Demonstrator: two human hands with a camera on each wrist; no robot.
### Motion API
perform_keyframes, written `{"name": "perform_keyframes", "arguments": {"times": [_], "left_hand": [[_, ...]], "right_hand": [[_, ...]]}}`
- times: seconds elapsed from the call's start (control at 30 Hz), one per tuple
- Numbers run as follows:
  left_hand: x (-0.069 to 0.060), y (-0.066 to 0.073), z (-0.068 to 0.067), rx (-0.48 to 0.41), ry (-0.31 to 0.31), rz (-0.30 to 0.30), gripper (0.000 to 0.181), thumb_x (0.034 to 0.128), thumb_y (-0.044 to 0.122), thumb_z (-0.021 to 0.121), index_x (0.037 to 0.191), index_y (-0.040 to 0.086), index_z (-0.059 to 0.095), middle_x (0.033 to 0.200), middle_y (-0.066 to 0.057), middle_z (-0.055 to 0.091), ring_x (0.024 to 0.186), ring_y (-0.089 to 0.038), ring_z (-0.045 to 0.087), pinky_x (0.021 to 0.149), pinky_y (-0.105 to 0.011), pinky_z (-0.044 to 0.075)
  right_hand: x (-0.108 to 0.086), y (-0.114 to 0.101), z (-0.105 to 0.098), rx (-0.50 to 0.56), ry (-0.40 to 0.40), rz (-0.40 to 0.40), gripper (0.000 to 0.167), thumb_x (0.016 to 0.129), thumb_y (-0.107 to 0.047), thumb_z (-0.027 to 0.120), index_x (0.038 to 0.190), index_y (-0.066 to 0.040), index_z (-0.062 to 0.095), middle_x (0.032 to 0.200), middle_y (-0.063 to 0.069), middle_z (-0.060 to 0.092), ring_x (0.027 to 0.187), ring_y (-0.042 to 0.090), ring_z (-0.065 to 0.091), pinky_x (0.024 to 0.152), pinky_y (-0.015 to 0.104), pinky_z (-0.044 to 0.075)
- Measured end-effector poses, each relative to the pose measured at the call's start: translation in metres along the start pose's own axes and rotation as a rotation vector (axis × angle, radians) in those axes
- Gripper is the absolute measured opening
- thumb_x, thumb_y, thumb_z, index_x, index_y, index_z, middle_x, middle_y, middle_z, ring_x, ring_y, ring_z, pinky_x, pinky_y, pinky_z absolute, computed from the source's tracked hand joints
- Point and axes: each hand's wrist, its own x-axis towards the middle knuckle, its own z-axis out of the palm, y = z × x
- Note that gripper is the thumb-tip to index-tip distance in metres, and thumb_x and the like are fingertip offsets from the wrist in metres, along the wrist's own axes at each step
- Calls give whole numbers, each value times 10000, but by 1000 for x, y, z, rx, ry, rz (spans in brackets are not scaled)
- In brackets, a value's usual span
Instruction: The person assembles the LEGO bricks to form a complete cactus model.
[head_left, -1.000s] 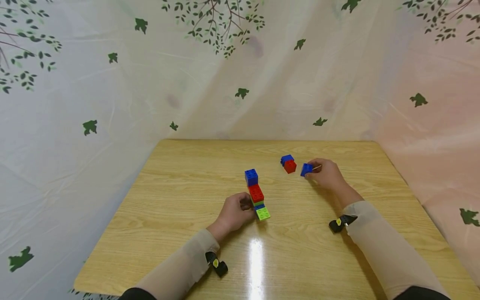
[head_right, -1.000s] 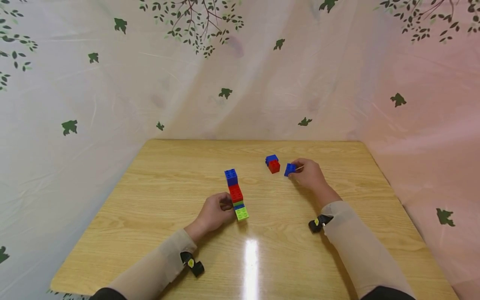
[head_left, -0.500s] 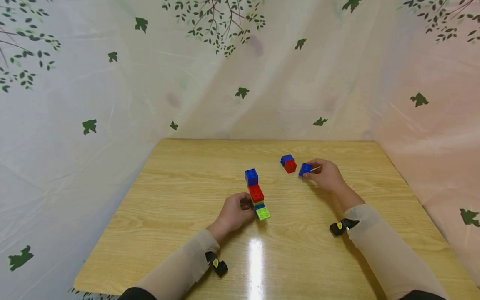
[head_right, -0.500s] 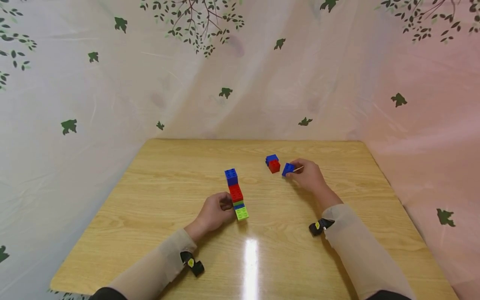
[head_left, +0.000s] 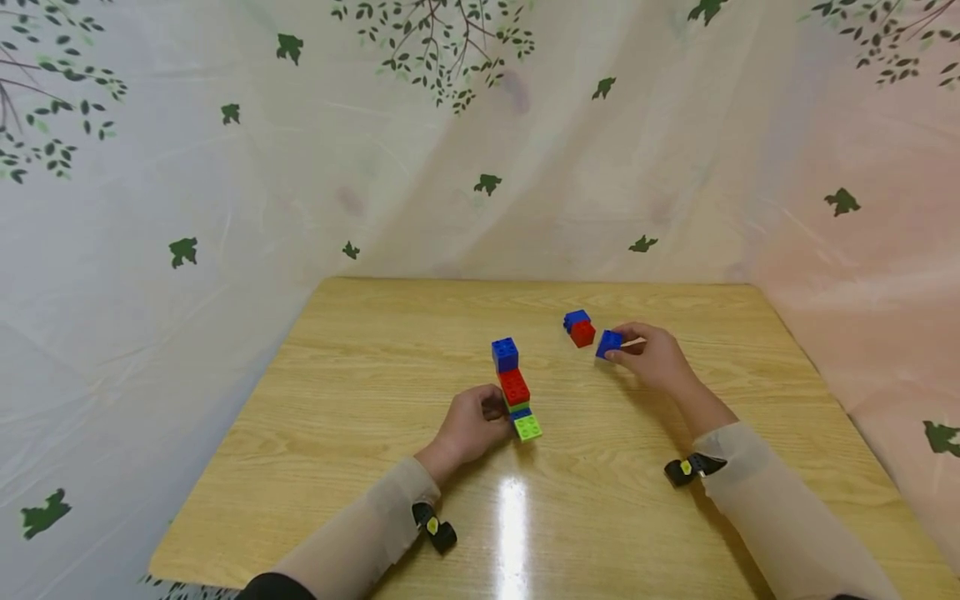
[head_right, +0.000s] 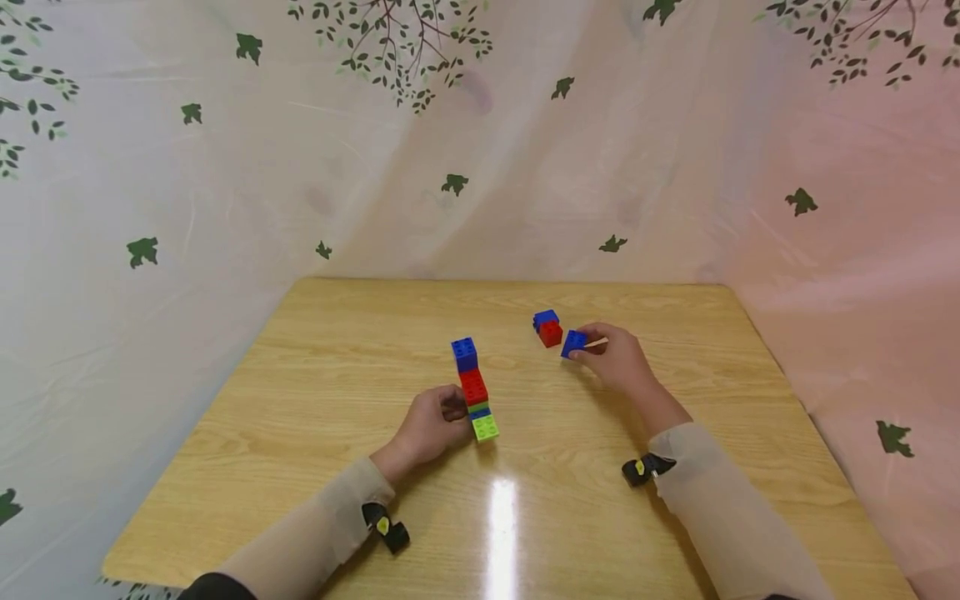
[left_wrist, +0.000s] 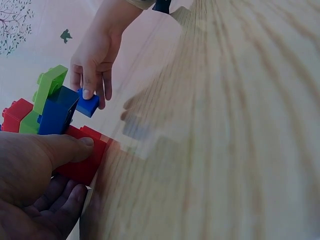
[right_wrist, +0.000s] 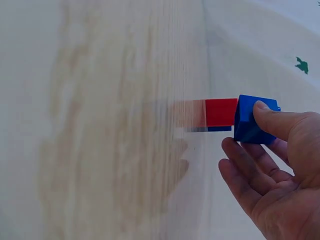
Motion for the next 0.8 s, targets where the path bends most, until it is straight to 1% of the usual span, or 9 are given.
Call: {"name": "perform_keyframes", "arguments": {"times": [0.2, 0.3, 0.43, 0.53, 0.67, 0.8], "left_hand": [[1, 0, -2, -2, -7, -3, 255, 871, 9, 820, 1101, 69, 729, 1063, -14, 751, 1015, -142, 725, 912, -250, 587], [2, 1, -2, -4, -9, -3, 256, 871, 5, 821, 1102, 66, 728, 1064, -17, 752, 1015, -143, 725, 911, -253, 588], [3, 0, -3, 4, -13, 4, 255, 877, 8, 819, 1109, 65, 729, 1063, -16, 753, 1010, -139, 725, 911, -256, 589], [3, 0, -4, 12, -16, 6, 256, 879, 8, 817, 1113, 65, 729, 1062, -11, 753, 1006, -132, 724, 913, -255, 587], [4, 0, -5, 13, -18, 3, 260, 877, 2, 816, 1114, 63, 727, 1067, -13, 752, 1012, -135, 722, 919, -258, 586], [5, 2, -7, 7, -20, 3, 264, 878, -3, 812, 1120, 62, 726, 1077, -20, 751, 1020, -145, 723, 926, -264, 586]], "right_hand": [[-7, -5, 4, 7, 3, -9, 448, 968, -236, 788, 1373, -103, 651, 1299, 218, 669, 1117, 395, 693, 832, 433, 635], [-11, -7, 5, 2, 7, -21, 440, 963, -249, 795, 1361, -119, 660, 1282, 205, 684, 1101, 383, 703, 824, 445, 633], [-17, -13, 8, 13, -1, -32, 423, 959, -242, 800, 1346, -133, 667, 1281, 185, 685, 1105, 382, 700, 858, 484, 625], [-22, -18, 9, 29, -8, -44, 440, 959, -233, 800, 1361, -122, 663, 1294, 191, 677, 1115, 391, 692, 880, 501, 618], [-27, -24, 11, 38, -9, -68, 450, 962, -229, 795, 1376, -115, 659, 1301, 199, 675, 1114, 394, 692, 893, 507, 613], [-29, -31, 14, 45, -15, -87, 442, 960, -221, 795, 1369, -122, 662, 1285, 175, 683, 1108, 376, 696, 902, 505, 612]]}}
